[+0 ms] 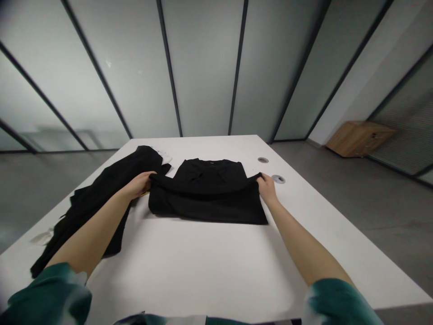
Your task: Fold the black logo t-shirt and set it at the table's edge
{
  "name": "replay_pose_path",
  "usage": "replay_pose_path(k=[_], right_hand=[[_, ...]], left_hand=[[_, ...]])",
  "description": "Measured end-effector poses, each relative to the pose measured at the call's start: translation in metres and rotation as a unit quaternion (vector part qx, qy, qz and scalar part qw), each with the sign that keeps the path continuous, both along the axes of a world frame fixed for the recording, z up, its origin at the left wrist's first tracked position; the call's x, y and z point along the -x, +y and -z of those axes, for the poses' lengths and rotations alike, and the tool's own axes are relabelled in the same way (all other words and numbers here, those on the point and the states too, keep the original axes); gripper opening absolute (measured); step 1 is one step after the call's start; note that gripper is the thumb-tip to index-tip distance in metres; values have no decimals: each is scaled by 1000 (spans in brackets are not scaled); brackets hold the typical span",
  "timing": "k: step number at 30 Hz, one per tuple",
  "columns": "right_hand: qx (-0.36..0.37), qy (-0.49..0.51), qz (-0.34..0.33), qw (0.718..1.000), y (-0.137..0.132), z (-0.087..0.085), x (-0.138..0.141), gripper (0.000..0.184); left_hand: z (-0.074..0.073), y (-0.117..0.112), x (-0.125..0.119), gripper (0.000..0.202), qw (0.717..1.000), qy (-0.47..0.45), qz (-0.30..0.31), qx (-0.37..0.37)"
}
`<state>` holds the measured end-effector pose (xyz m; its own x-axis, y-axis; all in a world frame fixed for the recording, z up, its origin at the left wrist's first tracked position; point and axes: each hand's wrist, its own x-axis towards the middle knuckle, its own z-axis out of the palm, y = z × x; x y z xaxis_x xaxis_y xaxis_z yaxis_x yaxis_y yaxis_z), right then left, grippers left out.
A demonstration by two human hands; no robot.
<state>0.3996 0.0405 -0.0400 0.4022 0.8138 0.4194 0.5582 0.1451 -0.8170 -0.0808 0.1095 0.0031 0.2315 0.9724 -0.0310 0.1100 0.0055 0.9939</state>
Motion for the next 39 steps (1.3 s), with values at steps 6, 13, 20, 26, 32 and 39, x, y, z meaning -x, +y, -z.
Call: replay_pose_path(k=[6,13,20,26,32,39], right_hand=[[70,-74,92,990,40,-8,2,25],[231,-290,-30,928,24,26,23,31],[216,-334,-23,917,-11,28,23,33],[216,-260,32,941,-18,21,15,25],[108,-95,91,985,5,5,4,19],[169,-200,94,960,73,-16,4,27]], left_hand=[[8,56,-54,15,988,-19,-143,-49],[49,33,-73,18,899,408,-62,-143],[50,-5,-51,29,840,518,-55,-153],[44,-5,-39,23,908,401,-95,-73],[40,14,-34,21,962,159,-185,-124],[26,70,-44,28,947,255,-181,-76]])
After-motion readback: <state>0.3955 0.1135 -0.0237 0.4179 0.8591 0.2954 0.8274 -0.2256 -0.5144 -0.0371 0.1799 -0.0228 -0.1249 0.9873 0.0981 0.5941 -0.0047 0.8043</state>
